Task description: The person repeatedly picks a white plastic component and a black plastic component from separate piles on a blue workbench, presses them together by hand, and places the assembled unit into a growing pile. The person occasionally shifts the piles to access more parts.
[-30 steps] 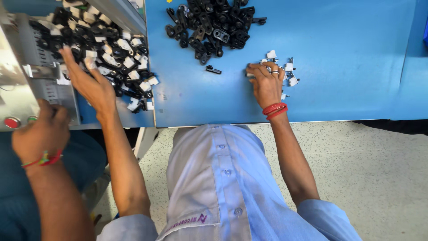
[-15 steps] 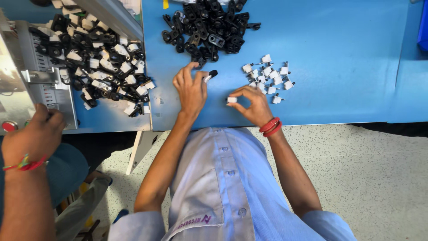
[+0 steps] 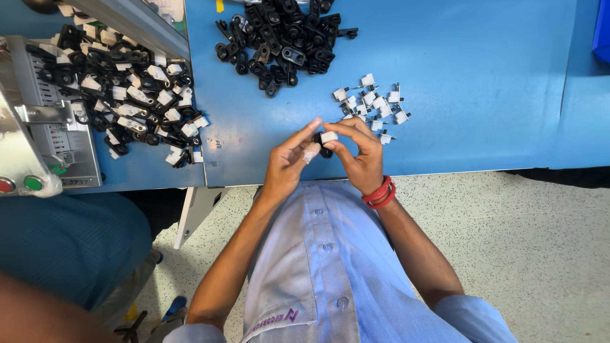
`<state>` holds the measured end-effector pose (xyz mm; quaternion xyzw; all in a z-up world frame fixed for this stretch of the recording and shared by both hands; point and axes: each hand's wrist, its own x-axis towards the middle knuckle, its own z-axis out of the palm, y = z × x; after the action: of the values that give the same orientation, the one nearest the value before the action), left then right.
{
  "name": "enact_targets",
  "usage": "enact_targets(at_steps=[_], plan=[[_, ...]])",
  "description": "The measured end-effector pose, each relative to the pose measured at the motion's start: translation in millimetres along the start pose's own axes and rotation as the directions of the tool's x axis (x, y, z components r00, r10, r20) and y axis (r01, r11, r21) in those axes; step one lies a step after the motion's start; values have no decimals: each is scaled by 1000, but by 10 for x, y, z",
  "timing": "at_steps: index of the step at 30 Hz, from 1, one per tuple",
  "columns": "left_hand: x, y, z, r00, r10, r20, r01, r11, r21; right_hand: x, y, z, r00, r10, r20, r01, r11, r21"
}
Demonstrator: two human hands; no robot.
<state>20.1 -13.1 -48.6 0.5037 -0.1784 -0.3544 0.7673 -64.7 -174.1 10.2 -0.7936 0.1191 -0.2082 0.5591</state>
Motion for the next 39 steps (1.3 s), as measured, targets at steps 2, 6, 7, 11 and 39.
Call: enact_targets(at_steps=[2,6,7,11,39], plan=[[-51,-44,-101,994,-108,3,108,986,-127,-9,-60,-15,998,35,54,-40,994,98],[-221,-197,-250,910,-237,339,406,676,-615,21,-242,-95,965,-91,247,59,989,133],[-258,-222,-263,879,-259,401,472,600,-646,30,-301,-103,951,-137,276,97,984,153],[-272,-56,-317,795,-347,498,607,469,-642,53,-566,-70,921,-212,325,171,974,152],[-10,543,332,981,-138,135,166,960,-224,99,-411,-276,920,-351,173,356,934,1]])
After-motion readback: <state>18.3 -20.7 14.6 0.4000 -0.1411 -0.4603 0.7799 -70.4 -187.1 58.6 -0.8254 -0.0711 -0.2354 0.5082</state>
